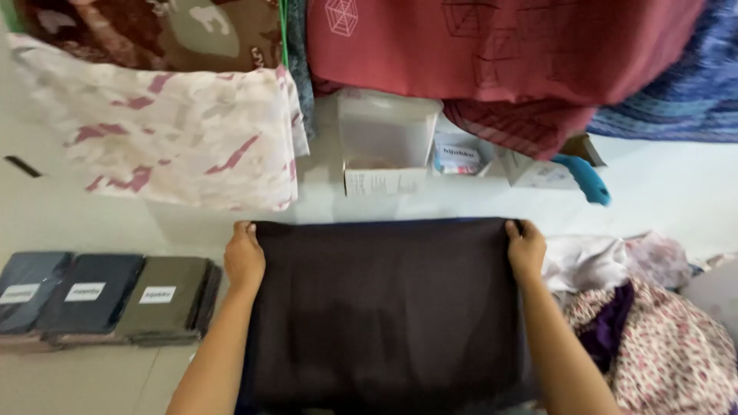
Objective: The person uses a lint roller to clean a black piece of fabric laid on a blue mat. They then fold the fabric into a small rectangle, place it into a clear plastic bag, and seal the package.
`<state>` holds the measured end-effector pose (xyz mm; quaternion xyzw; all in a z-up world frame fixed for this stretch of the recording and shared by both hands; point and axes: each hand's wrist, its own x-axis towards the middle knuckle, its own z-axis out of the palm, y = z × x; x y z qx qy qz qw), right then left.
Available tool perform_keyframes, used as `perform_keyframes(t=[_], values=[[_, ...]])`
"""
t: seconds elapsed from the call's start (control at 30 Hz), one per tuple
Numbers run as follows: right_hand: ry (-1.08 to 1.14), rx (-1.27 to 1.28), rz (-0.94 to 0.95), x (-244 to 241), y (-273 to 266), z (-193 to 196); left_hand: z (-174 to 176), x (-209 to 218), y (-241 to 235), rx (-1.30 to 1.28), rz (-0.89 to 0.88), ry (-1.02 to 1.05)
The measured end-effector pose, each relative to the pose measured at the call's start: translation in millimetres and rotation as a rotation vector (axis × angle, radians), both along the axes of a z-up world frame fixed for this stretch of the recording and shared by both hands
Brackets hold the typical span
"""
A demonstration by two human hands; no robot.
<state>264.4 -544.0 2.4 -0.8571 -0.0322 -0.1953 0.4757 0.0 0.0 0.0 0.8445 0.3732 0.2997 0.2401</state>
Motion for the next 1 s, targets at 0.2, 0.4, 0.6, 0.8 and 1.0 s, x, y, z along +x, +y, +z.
perform_keyframes(t=[0.2, 0.4, 0.6, 0.8, 1.0], values=[[0.114, -0.625, -0.196, 4, 25, -42, -32, 32, -1, 0.202, -0.012, 0.150], [0.072, -0.745, -0.213, 3, 27, -36, -74, 44, 20, 0.361, 0.069, 0.187], [0.336, 0.232, 0.039, 119, -126, -58, 8, -24, 19, -0.025, -0.105, -0.032], [0.149, 0.039, 0.139, -107, -34, 285, -10, -139, -67, 0.251, -0.465, -0.019], [0.007, -0.801, 0.073, -28, -37, 259, -46, -185, -90, 0.339, -0.270, 0.126]])
